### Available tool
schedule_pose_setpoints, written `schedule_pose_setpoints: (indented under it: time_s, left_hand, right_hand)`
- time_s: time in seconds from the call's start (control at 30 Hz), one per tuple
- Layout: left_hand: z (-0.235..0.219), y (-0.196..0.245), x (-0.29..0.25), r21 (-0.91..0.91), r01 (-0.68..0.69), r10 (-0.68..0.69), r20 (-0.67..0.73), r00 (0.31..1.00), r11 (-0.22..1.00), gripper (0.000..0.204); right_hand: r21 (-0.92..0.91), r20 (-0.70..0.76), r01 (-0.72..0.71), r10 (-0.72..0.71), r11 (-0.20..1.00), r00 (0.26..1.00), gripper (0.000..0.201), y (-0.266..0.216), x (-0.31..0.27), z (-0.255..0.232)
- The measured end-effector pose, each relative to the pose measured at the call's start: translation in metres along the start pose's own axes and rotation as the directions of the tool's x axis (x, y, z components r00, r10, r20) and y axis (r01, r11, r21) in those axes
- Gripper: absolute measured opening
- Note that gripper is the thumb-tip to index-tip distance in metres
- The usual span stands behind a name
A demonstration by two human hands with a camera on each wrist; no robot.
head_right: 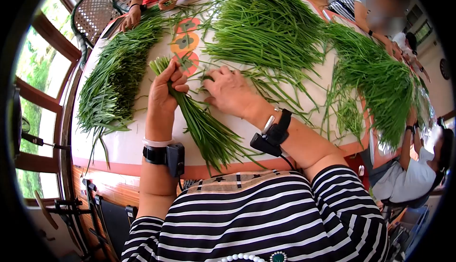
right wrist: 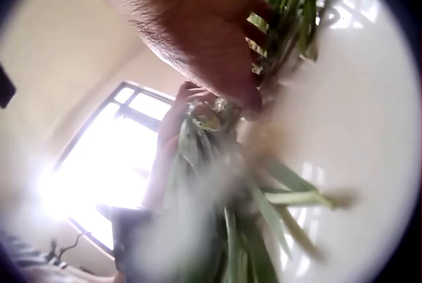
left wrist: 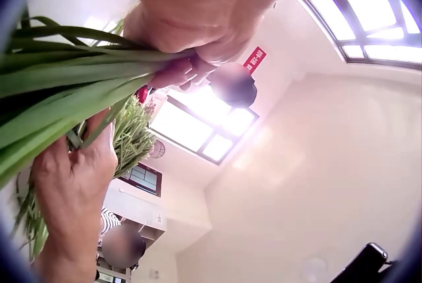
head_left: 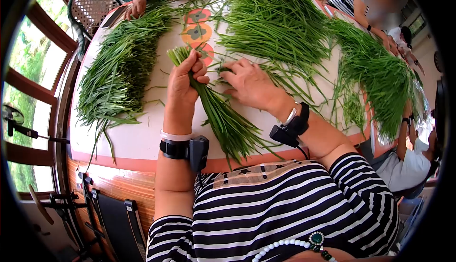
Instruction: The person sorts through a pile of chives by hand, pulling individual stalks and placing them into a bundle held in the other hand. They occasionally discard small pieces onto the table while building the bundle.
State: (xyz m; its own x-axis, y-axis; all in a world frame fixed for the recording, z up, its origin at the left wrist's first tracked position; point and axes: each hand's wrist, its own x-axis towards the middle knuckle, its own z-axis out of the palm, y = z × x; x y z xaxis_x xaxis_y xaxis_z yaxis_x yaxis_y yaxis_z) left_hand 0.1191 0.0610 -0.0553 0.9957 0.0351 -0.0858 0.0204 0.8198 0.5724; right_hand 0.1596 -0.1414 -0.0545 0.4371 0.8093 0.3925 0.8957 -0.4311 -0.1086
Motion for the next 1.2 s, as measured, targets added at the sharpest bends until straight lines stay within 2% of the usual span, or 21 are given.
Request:
schedule_pose_setpoints:
  time_s: [0.07, 0.1, 0.2, 0.27, 0.33, 0.43, 0.5, 0.53, 0.6, 0.7, 0.8, 0.87, 0.97, 1.03, 1.07, 1.1, 1.13, 1.2]
  left_hand:
    - [0.000, 0.000, 0.001, 0.020, 0.001, -0.001, 0.000, 1.000, 1.000, 0.017]
    - [0.000, 0.000, 0.001, 0.037, -0.007, 0.007, -0.005, 1.000, 0.999, 0.018]
    - [0.004, -0.002, -0.002, 0.058, -0.033, 0.035, -0.028, 0.999, 0.998, 0.018]
    - [0.007, -0.003, -0.003, 0.074, -0.033, 0.036, -0.030, 0.999, 0.997, 0.018]
    - [0.011, -0.004, -0.005, 0.099, -0.041, 0.047, -0.054, 0.997, 0.994, 0.016]
    - [0.013, -0.006, -0.005, 0.130, -0.028, 0.034, -0.046, 0.998, 0.991, 0.015]
    - [0.010, -0.008, -0.003, 0.150, -0.015, 0.021, -0.037, 0.999, 0.989, 0.015]
    - [0.009, -0.009, -0.002, 0.163, -0.005, 0.011, -0.035, 0.999, 0.987, 0.014]
    - [0.012, -0.012, -0.002, 0.151, 0.026, -0.020, -0.039, 0.999, 0.988, 0.013]
    - [0.011, -0.015, -0.002, 0.173, 0.032, -0.025, -0.042, 0.999, 0.984, 0.013]
    - [0.010, -0.016, -0.001, 0.172, 0.058, -0.050, -0.050, 0.997, 0.983, 0.013]
    - [0.012, -0.017, -0.003, 0.182, 0.059, -0.048, -0.064, 0.997, 0.981, 0.013]
    - [0.012, -0.018, -0.002, 0.215, 0.062, -0.048, -0.066, 0.997, 0.975, 0.015]
    - [0.011, -0.021, -0.001, 0.171, 0.087, -0.079, -0.056, 0.995, 0.981, 0.015]
    - [0.012, -0.024, -0.001, 0.137, 0.103, -0.098, -0.044, 0.994, 0.985, 0.014]
    - [0.013, -0.027, 0.000, 0.049, 0.147, -0.146, -0.034, 0.989, 0.988, 0.015]
    - [0.010, -0.030, 0.002, -0.015, 0.190, -0.189, 0.040, 0.981, 0.982, 0.015]
    - [0.004, -0.039, 0.007, -0.132, 0.266, -0.258, 0.079, 0.963, 0.955, 0.016]
  right_hand:
    - [0.052, 0.111, 0.029, -0.035, 0.998, 0.993, 0.022, -0.005, -0.011, -0.013]
    - [0.058, 0.106, 0.083, -0.089, 0.995, 0.990, 0.015, 0.000, -0.024, -0.018]
    - [0.141, 0.190, 0.053, -0.080, 0.989, 0.979, 0.012, 0.022, -0.068, -0.054]
    - [0.075, 0.241, -0.025, 0.006, 0.997, 0.970, 0.014, 0.050, -0.099, -0.074]
    - [-0.052, 0.264, -0.145, 0.153, 0.988, 0.952, 0.009, 0.080, -0.125, -0.096]
    - [-0.465, 0.404, -0.201, 0.409, 0.862, 0.818, 0.011, 0.087, -0.136, -0.133]
    - [-0.283, 0.207, -0.228, 0.291, 0.932, 0.934, 0.011, 0.084, -0.136, -0.122]
    - [-0.193, 0.089, -0.221, 0.241, 0.956, 0.966, 0.011, 0.080, -0.131, -0.115]
    - [0.031, 0.183, -0.098, 0.091, 0.995, 0.979, 0.010, 0.048, -0.126, -0.107]
    - [0.096, 0.182, -0.135, 0.116, 0.986, 0.976, 0.013, 0.046, -0.142, -0.110]
    - [-0.010, 0.175, -0.329, 0.326, 0.944, 0.929, 0.012, 0.098, -0.178, -0.112]
    - [-0.189, 0.209, -0.449, 0.483, 0.873, 0.850, 0.010, 0.121, -0.195, -0.129]
    - [-0.477, 0.319, -0.474, 0.648, 0.740, 0.692, 0.006, 0.120, -0.178, -0.151]
    - [-0.147, 0.156, -0.487, 0.507, 0.861, 0.848, 0.005, 0.110, -0.149, -0.140]
    - [0.020, 0.046, -0.449, 0.448, 0.893, 0.893, 0.006, 0.103, -0.132, -0.132]
    - [0.121, -0.026, -0.396, 0.402, 0.910, 0.915, 0.006, 0.097, -0.114, -0.122]
    - [0.220, -0.103, -0.330, 0.358, 0.918, 0.928, 0.006, 0.092, -0.096, -0.108]
    - [0.264, -0.218, -0.293, 0.353, 0.919, 0.910, 0.006, 0.098, -0.065, -0.079]
